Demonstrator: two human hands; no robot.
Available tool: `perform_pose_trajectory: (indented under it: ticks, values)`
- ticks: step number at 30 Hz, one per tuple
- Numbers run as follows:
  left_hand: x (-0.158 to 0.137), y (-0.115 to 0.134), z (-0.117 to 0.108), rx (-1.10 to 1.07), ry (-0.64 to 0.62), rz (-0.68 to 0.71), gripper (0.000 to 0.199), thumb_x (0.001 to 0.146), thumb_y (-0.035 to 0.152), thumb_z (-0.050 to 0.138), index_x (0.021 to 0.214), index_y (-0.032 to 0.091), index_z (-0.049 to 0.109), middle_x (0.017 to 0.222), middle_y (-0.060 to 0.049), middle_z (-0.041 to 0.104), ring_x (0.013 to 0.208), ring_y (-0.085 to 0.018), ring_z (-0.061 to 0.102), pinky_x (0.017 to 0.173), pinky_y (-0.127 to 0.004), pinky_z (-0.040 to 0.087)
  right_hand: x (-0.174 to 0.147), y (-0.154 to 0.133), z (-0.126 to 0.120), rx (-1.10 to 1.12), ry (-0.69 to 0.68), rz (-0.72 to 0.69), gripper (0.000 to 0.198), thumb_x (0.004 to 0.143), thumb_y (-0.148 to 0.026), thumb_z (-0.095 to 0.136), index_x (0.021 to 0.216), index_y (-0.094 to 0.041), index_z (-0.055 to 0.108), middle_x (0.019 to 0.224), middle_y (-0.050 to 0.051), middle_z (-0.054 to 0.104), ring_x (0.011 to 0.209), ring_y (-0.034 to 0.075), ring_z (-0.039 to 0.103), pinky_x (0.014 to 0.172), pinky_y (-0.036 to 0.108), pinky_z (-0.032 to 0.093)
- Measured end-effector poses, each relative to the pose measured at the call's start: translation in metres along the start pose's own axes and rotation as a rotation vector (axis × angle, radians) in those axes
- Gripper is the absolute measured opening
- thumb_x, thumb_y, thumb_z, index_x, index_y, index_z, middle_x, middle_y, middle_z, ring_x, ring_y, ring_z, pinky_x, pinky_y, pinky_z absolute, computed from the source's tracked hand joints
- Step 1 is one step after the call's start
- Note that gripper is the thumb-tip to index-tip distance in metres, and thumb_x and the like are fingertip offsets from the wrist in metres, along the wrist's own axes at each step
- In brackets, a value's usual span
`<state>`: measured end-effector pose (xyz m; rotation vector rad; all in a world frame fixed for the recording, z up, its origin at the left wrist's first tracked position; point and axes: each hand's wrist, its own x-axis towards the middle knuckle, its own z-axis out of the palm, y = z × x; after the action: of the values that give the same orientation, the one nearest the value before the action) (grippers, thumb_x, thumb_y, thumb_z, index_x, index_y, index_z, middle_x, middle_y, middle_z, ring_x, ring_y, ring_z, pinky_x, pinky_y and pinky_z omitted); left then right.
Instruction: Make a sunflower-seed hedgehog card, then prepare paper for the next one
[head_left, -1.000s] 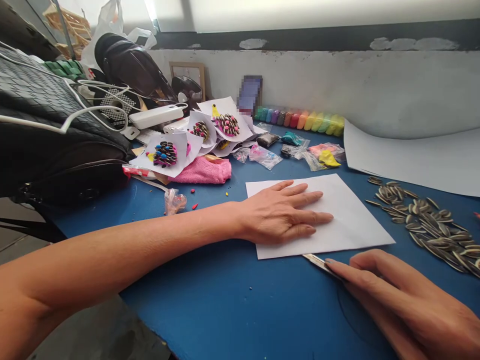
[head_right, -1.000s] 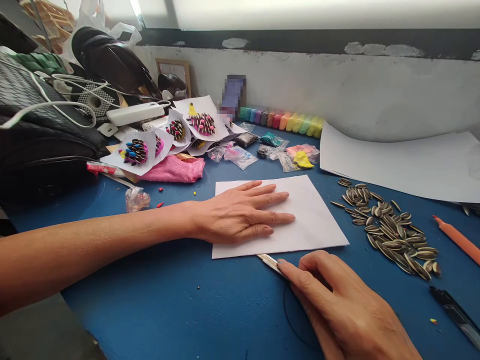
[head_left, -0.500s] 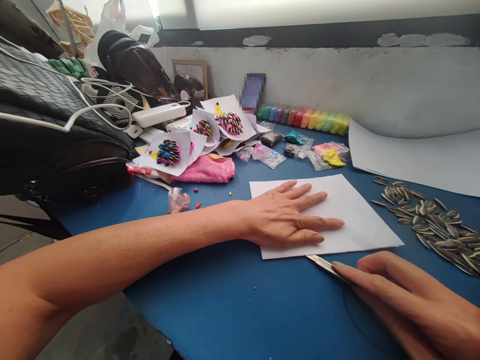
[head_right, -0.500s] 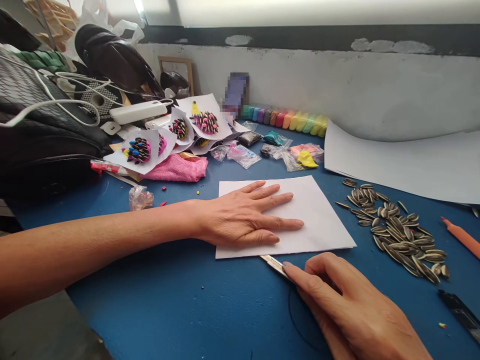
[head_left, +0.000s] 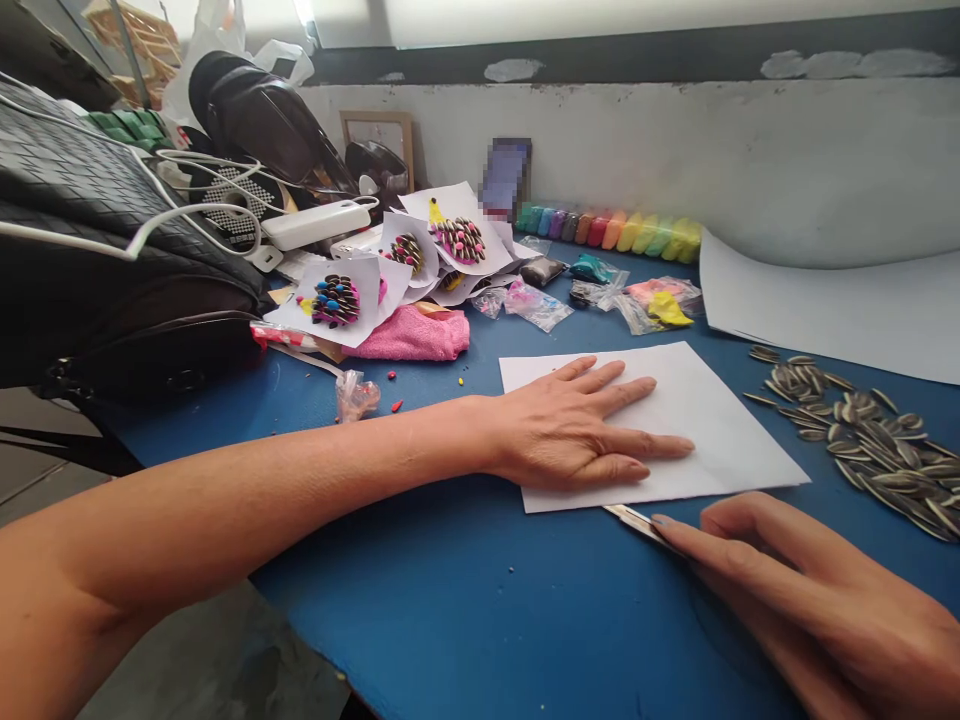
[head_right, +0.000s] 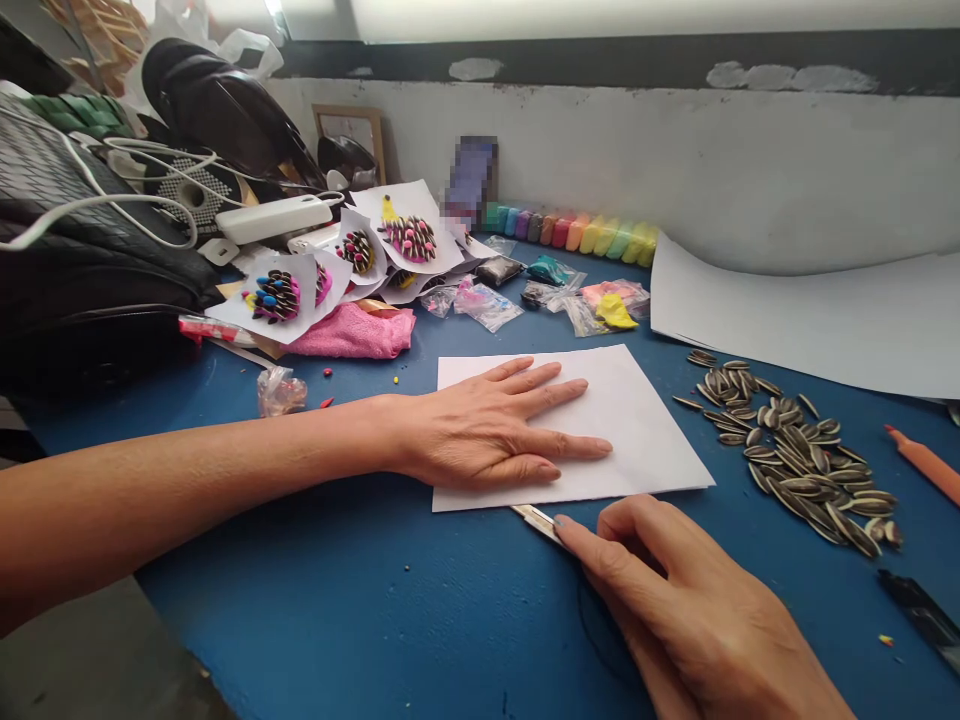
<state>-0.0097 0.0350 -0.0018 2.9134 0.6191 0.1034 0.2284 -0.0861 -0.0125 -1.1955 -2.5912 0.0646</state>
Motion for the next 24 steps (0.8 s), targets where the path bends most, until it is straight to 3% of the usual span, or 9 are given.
perform_pose_trajectory:
  ticks: [16, 24]
  values:
    - [-0.001, 0.000, 0.000, 0.012, -0.001, 0.003, 0.050, 0.104, 0.048, 0.028, 0.153, 0.038, 0.033, 0.164, -0.011, 0.022, 0.152, -0.037, 0.016, 0.121, -0.052, 0.011, 0.004, -0.007, 0.002, -0.016, 0.006, -0.047, 0.052, 0.099, -0.023, 0.044, 0.150, -0.034, 0.043, 0.099, 0.003, 0.059, 0.075, 0.012, 0.064, 0.062, 0.018, 0.050]
    - [-0.001, 0.002, -0.001, 0.030, -0.019, -0.021, 0.053, 0.104, 0.050, 0.028, 0.155, 0.036, 0.030, 0.165, -0.006, 0.022, 0.152, -0.034, 0.016, 0.121, -0.050, 0.011, 0.013, -0.014, 0.002, 0.076, 0.077, -0.042, 0.044, 0.096, -0.022, 0.045, 0.136, -0.033, 0.058, 0.100, 0.004, 0.063, 0.075, 0.012, 0.066, 0.060, 0.018, 0.050]
